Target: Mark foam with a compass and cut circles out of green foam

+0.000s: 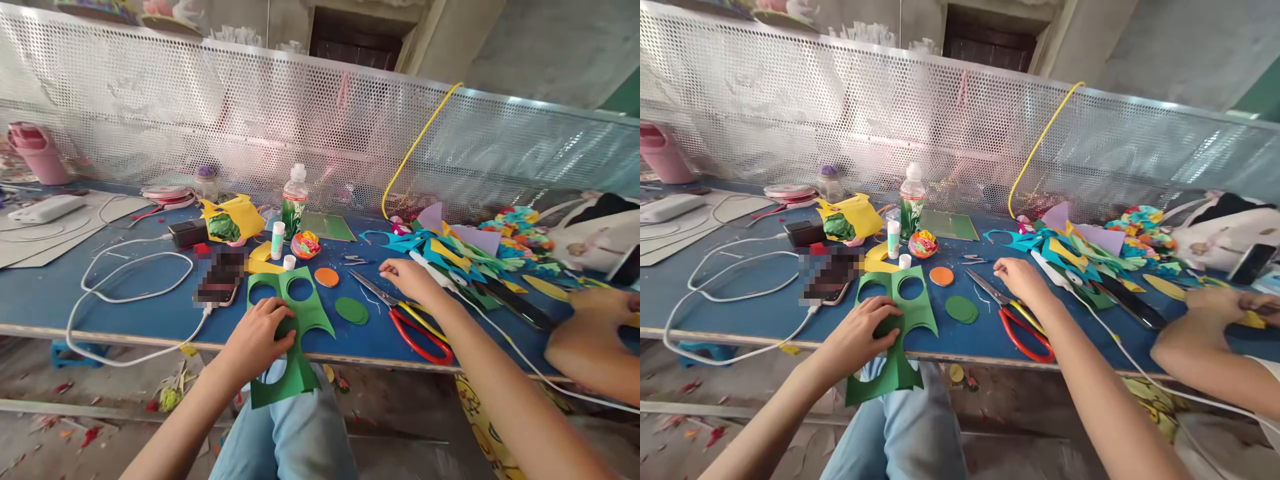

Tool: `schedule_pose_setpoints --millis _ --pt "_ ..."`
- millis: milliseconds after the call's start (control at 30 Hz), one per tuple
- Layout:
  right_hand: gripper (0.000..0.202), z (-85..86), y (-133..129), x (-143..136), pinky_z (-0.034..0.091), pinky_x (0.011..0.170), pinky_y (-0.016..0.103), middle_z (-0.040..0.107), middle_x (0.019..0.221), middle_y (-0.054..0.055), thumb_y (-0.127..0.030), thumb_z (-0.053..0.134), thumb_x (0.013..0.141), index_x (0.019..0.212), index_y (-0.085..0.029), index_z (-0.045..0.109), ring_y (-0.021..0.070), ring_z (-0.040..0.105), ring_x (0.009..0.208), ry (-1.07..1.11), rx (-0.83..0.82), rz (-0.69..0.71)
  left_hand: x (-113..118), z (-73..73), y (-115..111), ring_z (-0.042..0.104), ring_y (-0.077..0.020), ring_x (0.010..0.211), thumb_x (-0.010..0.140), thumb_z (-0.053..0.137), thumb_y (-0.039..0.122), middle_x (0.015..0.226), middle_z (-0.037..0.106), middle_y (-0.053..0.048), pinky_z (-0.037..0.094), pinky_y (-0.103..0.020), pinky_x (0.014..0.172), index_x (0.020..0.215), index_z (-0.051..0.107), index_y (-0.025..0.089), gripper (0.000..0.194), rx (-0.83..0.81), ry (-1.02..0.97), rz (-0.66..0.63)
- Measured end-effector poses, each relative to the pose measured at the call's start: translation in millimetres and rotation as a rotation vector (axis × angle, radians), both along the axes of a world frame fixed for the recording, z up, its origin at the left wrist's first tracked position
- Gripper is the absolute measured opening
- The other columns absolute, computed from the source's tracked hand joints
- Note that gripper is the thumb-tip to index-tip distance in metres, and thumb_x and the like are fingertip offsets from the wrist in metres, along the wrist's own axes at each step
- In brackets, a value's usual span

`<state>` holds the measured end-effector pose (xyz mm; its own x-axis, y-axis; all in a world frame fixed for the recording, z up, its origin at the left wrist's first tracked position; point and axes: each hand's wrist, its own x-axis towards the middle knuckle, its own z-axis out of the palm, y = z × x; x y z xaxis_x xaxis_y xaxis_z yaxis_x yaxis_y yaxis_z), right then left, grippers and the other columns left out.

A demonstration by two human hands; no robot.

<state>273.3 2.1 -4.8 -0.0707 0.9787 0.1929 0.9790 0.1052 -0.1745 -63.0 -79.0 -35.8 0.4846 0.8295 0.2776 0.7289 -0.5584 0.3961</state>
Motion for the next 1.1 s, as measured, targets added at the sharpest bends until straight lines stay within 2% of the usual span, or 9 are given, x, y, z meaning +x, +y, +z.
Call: schedule_pose_setpoints --millis 167,233,367,500,633,733,833,967,1100 --pt "0.025 -5.0 71 -15 0.041 0.093 0.035 0.062 0.114 0.011 -0.019 0.048 0.089 0.111 -0.018 0.06 0.0197 0.057 0.107 -0.047 -0.124 0.01 0 -1.7 -3 0.057 -0.0242 0.1 0.078 0.057 0.03 0.108 0.062 -0.007 0.042 -0.042 0.089 0.093 0.056 0.019 0.019 -0.025 -0.045 0.106" --pt "0.026 -8.0 91 -13 0.046 0.087 0.043 0.061 0.111 0.009 -0.028 0.055 0.087 0.109 -0.014 0.058 0.0209 0.059 0.1 -0.07 -0.203 -0.102 0 -1.3 -5 0.056 -0.0248 0.101 0.075 0.06 0.032 0.108 0.061 -0.007 0.041 -0.042 0.089 0.091 0.056 0.019 0.021 -0.032 -0.053 0.149" --pt "0.02 -18.3 102 7 0.052 0.075 0.034 0.062 0.101 0.005 -0.031 0.054 0.088 0.099 -0.016 0.06 0.0154 0.061 0.085 -0.048 -0.322 -0.182 0 -1.5 -6 0.055 -0.0257 0.102 0.075 0.06 0.034 0.108 0.061 -0.006 0.041 -0.043 0.088 0.097 0.057 0.02 0.027 -0.033 -0.04 0.189" --pt "0.009 -16.7 83 27 0.052 0.065 0.03 0.068 0.078 0.007 -0.022 0.061 0.082 0.08 -0.014 0.065 0.016 0.064 0.07 0.054 -0.219 -0.183 -2 -5.3 -4 0.054 -0.0279 0.104 0.072 0.062 0.038 0.11 0.06 -0.009 0.041 -0.045 0.09 0.103 0.057 0.017 0.037 -0.048 -0.052 0.209" --pt "0.023 18.2 55 25 0.052 0.065 0.028 0.07 0.086 0.015 -0.024 0.05 0.087 0.095 -0.011 0.067 0.0188 0.067 0.074 0.249 -0.002 -0.102 -2 -9.5 -3 0.05 -0.0298 0.108 0.072 0.063 0.04 0.111 0.056 -0.012 0.042 -0.044 0.092 0.102 0.059 0.013 0.041 -0.019 -0.071 0.216" --pt "0.029 51.0 26 -3 0.053 0.073 0.027 0.07 0.095 0.014 -0.034 0.052 0.086 0.101 -0.014 0.066 0.0186 0.068 0.083 0.399 0.199 0.019 -2 -10.6 -4 0.046 -0.0312 0.108 0.07 0.064 0.042 0.111 0.053 -0.014 0.042 -0.043 0.093 0.1 0.062 0.012 0.043 0.042 -0.083 0.241" --pt "0.013 67.9 -7 -50 0.056 0.07 0.028 0.072 0.077 0.006 -0.027 0.06 0.081 0.087 -0.021 0.07 0.0179 0.069 0.071 0.456 0.399 0.245 -2 -10.7 -5 0.049 -0.0292 0.099 0.071 0.064 0.043 0.101 0.055 -0.012 0.044 -0.043 0.089 0.099 0.063 0.013 0.041 0.042 -0.071 0.252" --pt "0.012 59.5 -41 -108 0.057 0.074 0.034 0.072 0.08 0.0 -0.024 0.059 0.082 0.079 -0.027 0.07 0.0189 0.068 0.076 0.237 0.501 0.563 -2 -10.9 -5 0.052 -0.0275 0.093 0.071 0.064 0.043 0.093 0.056 -0.01 0.046 -0.041 0.085 0.098 0.061 0.013 0.04 0.027 -0.047 0.239" --pt "0.022 41.8 -50 -132 0.057 0.072 0.03 0.072 0.085 -0.001 -0.017 0.05 0.086 0.085 -0.026 0.069 0.016 0.068 0.077 0.185 0.401 0.71 -2 -12.0 -5 0.052 -0.0274 0.091 0.07 0.065 0.043 0.091 0.057 -0.01 0.046 -0.041 0.084 0.096 0.06 0.011 0.041 0.041 -0.057 0.25"
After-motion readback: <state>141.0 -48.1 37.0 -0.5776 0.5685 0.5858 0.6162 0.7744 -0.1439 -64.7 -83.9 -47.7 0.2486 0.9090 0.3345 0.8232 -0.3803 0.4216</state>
